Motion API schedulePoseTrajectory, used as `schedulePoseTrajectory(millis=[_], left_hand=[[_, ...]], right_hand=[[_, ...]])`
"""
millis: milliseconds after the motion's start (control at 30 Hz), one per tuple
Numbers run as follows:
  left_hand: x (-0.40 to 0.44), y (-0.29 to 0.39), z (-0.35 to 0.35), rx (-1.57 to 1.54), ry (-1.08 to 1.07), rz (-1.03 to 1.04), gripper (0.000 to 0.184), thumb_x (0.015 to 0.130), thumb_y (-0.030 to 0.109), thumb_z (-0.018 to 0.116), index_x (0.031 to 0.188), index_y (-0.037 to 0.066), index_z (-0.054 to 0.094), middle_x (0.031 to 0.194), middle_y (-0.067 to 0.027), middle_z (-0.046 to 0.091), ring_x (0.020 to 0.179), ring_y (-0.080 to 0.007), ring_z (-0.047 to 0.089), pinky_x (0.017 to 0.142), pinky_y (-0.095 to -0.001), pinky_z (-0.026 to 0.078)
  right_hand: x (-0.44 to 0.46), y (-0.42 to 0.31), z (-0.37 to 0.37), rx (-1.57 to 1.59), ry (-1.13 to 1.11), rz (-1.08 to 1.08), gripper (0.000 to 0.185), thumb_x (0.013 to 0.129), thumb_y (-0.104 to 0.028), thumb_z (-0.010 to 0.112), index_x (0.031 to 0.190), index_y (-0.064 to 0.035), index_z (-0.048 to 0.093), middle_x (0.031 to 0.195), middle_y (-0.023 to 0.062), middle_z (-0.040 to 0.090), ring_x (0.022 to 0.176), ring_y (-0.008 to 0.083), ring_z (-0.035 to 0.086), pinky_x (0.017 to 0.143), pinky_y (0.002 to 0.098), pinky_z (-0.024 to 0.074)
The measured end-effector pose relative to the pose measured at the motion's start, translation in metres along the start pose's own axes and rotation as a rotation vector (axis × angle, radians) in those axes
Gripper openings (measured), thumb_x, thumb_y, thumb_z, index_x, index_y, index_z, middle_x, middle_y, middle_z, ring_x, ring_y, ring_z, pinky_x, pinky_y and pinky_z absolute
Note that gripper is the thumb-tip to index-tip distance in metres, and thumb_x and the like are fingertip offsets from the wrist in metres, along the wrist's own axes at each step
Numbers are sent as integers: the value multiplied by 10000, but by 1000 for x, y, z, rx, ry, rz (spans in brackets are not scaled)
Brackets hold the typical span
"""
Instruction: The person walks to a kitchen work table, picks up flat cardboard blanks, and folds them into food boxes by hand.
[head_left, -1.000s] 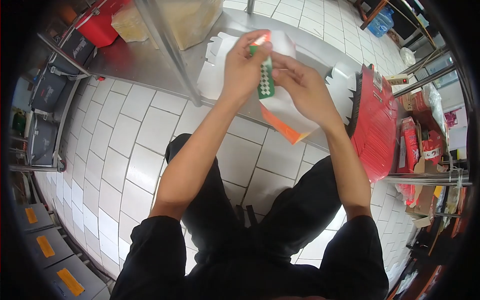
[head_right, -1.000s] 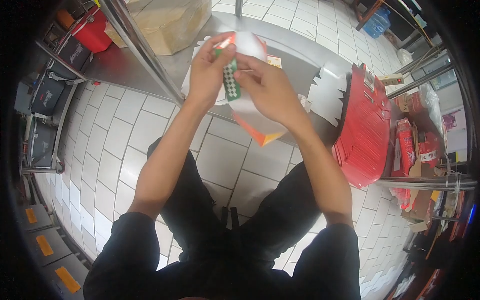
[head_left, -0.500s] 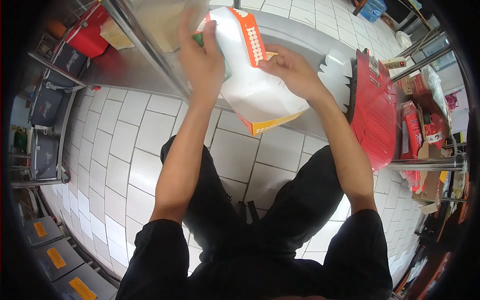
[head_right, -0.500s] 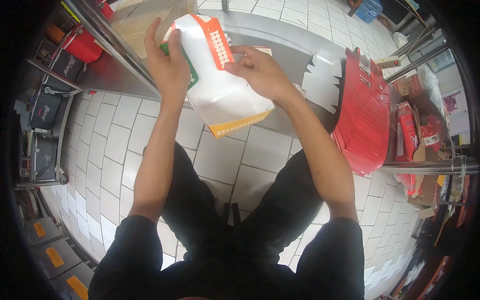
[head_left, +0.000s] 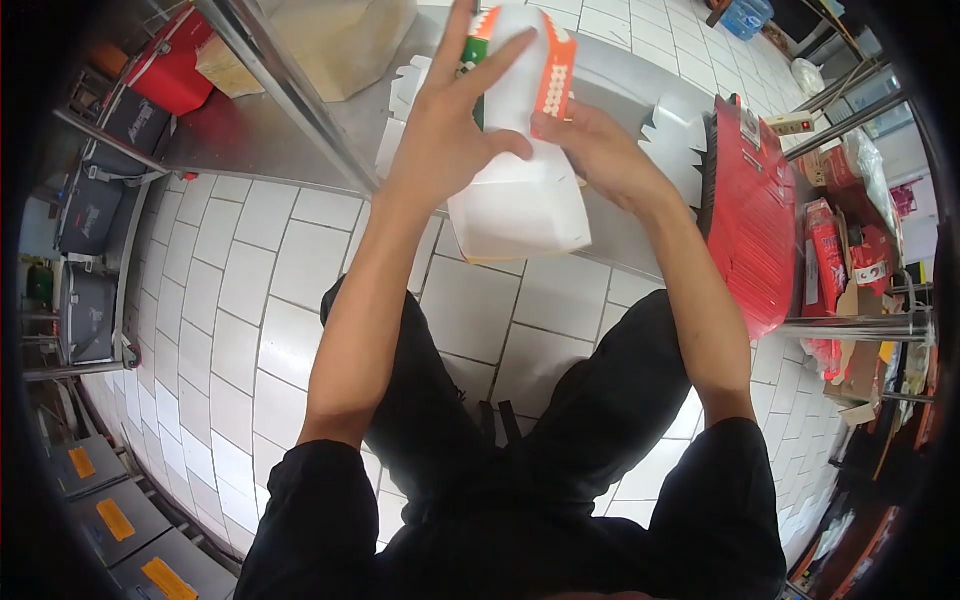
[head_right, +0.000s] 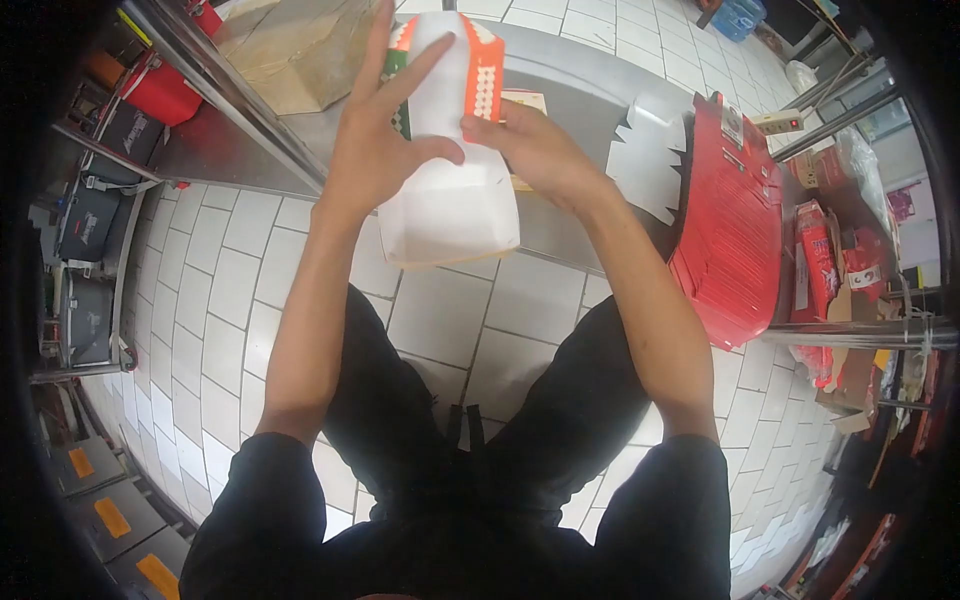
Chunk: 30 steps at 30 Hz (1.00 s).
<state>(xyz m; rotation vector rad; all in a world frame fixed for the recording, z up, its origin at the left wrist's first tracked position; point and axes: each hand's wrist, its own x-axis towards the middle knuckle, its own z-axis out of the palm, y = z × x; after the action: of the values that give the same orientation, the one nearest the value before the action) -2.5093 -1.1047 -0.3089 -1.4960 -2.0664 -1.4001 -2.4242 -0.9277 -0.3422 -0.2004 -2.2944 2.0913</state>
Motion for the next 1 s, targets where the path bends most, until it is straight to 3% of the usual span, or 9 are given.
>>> schedulePoseTrajectory(millis=[67, 267, 333, 400, 500, 600, 667, 900, 1000], left_hand=[[1, 8, -5, -103, -110, 6, 886, 584, 157, 879, 1389, 193, 512, 1596, -144, -123, 1465, -383, 69, 1136, -456, 292], [-17, -4, 23, 361, 56, 15, 463, 867, 152, 641, 1322, 180, 561, 1279, -160, 593, 1254, -363, 481, 963, -413, 476], [-25, -11, 30, 397, -130, -124, 562, 786, 158, 693, 1325, 249, 561, 1409, -165, 485, 1391, -466, 245, 1068, -528, 381], [-23, -24, 27, 474, -71, -68, 446, 837, 244, 665, 1275, 181, 607, 1354, -174, 535, 1325, -423, 388, 1036, -500, 404], [-11, -19, 13, 55, -3, -576, 395, 956, 386, 520, 1076, 50, 690, 901, -144, 713, 820, -327, 665, 773, -416, 494], [-12, -24, 9, -286, 188, -659, 415, 966, 393, 511, 1060, 30, 689, 754, -127, 690, 722, -357, 654, 720, -413, 495], [-13, -25, 15, -351, 141, -701, 465, 974, 413, 493, 1123, 6, 660, 784, -169, 684, 839, -358, 658, 777, -411, 489], [-17, -34, 34, 62, 238, -512, 671, 974, 483, 444, 1465, 40, 334, 1483, -242, 339, 1359, -441, 326, 1090, -443, 326], [-34, -70, 47, 651, 209, -360, 531, 955, 406, 518, 1347, 48, 500, 1167, -146, 642, 1139, -400, 556, 1001, -537, 399]], right_hand=[[2, -1, 5, -43, 20, 23, 391, 949, -274, 573, 1232, -5, 562, 1042, 75, 652, 896, 150, 617, 832, 305, 478], [5, -16, 5, 28, 317, 14, 456, 939, -326, 581, 1229, 23, 535, 1080, 108, 645, 1002, 175, 594, 909, 333, 441], [0, -16, 2, 226, 243, 87, 507, 946, -360, 534, 1238, 52, 493, 1101, 164, 633, 1022, 203, 597, 900, 338, 457], [4, -11, -12, 473, 117, 86, 527, 951, -384, 499, 1245, 53, 477, 1130, 182, 615, 1035, 225, 593, 903, 353, 463], [6, -23, -14, 657, 110, 12, 576, 955, -441, 442, 1255, 50, 457, 1187, 205, 575, 1043, 263, 590, 913, 394, 471], [-1, -28, -16, 609, 108, 33, 614, 948, -506, 427, 1280, 10, 444, 1246, 189, 533, 1060, 308, 589, 936, 453, 472], [-7, -24, -5, 746, -332, 194, 593, 932, -488, 488, 1297, -24, 435, 1248, 166, 527, 1129, 314, 560, 935, 467, 481], [6, -14, 18, 643, 1, 1, 631, 917, -443, 547, 1371, -38, 381, 1307, 157, 497, 1188, 308, 538, 959, 480, 470], [20, 12, -3, 304, 342, 24, 734, 877, -507, 576, 1393, -38, 346, 1313, 204, 438, 1175, 354, 534, 961, 480, 467]])
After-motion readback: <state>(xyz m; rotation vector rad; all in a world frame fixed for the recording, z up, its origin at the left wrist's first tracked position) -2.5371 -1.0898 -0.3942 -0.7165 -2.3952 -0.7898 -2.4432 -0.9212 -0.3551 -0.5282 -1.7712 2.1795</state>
